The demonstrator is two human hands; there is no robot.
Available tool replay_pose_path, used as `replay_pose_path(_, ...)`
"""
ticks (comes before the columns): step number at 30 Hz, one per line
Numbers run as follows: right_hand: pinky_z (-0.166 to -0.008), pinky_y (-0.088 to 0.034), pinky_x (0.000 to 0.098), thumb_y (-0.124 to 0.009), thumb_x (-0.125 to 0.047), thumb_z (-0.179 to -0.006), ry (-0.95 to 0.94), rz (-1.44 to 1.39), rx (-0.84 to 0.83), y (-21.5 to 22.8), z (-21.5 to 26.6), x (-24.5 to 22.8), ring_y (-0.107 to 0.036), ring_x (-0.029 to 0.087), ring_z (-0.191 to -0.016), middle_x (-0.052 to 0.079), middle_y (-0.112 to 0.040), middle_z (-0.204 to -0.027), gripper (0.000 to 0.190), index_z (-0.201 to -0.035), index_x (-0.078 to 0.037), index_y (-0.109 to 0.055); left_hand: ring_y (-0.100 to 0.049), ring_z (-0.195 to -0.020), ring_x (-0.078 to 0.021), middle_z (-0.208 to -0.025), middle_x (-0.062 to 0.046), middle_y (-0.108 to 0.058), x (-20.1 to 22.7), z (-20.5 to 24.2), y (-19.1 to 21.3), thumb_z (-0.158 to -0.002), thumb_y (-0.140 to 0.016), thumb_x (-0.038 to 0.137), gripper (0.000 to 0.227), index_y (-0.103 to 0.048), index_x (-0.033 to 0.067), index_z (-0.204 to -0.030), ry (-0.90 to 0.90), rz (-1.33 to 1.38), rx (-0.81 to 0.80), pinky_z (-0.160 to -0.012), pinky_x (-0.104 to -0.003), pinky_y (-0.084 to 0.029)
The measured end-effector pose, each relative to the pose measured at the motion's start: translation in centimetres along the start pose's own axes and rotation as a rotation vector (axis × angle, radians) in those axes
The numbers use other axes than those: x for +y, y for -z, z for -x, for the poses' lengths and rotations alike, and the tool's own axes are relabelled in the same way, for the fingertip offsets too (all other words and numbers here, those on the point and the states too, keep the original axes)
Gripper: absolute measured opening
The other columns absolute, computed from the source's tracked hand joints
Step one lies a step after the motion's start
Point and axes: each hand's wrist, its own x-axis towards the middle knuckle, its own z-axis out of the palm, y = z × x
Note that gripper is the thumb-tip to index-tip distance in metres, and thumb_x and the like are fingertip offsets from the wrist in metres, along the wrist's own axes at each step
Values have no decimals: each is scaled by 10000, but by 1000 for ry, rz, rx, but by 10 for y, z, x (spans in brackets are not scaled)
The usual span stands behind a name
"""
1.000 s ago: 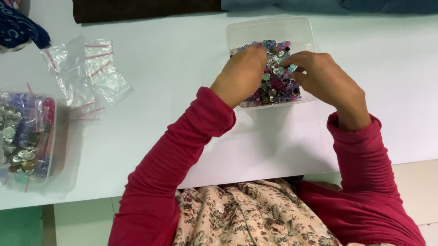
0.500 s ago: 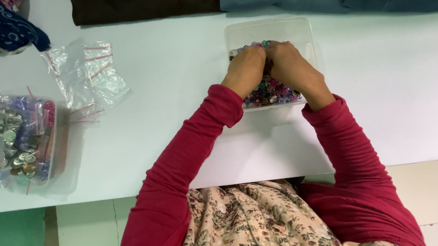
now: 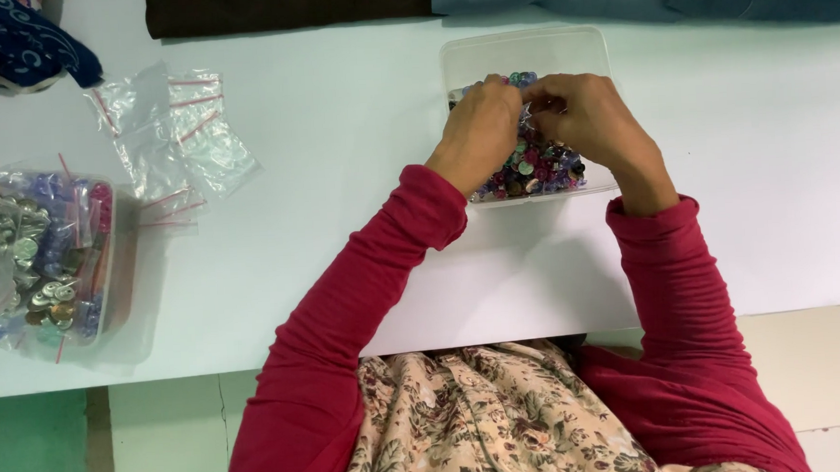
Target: Sorting various buttons and beads from a container and placing them into small plastic bags.
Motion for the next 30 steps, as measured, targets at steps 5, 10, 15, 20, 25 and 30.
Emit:
replay_pose_path(5,-690,-473,259,-554,14,-895,-36,-221,68,3,15,-40,-577,112,-761,33,-710,-916,322,-1129,-65,-761,-607,-735,-341,-885,-144,-589,30,9,63,-882,-593,-14,84,-658,35,-905,156,-37,-63,-529,-469,-518)
replay_pose_path(10,-808,-535,239,-615,31,-942,154,-325,105,-25,16,-74,-665,135,-960,75,-740,-1111,257,-1150,-49,-742,-652,-858,-333,-985,-132,-624,34,58,155,-921,-613,118,186,-676,26,-1069,286,106,-135,-640,-452,-536)
replay_pose_path(15,-811,-607,357,-704,49,-964,367,-201,93,-77,16,-124,-727,326,-974,161,-727,-1045,214,-1161,-23,-748,-713,-720,-274,-895,-159,-643,14,124,210,-942,-713,133,232,-705,-12,-1122,414,48,-161,-589,-442,-603)
replay_pose_path(20,-779,-616,308,-637,70,-954,450,64,32,-155,-2,-117,-728,282,-934,139,-710,-987,225,-1128,-15,-753,-735,-779,-317,-936,-164,-680,-39,168,176,-931,-724,157,213,-723,36,-1106,576,-2,-185,-633,-470,-601)
replay_pose_path(25,-815,-610,292,-607,64,-969,401,137,11,-172,-6,-108,-721,259,-962,149,-696,-1005,244,-1162,-11,-736,-729,-832,-346,-955,-188,-676,-44,174,166,-958,-695,153,180,-734,32,-1085,565,-10,-197,-666,-486,-594)
replay_pose_path(30,-809,-618,332,-632,65,-972,494,31,107,-124,18,-122,-740,317,-979,186,-716,-1022,191,-1117,18,-747,-736,-885,-350,-989,-206,-695,-23,149,188,-951,-705,101,261,-727,8,-1194,505,-42,-200,-711,-502,-607)
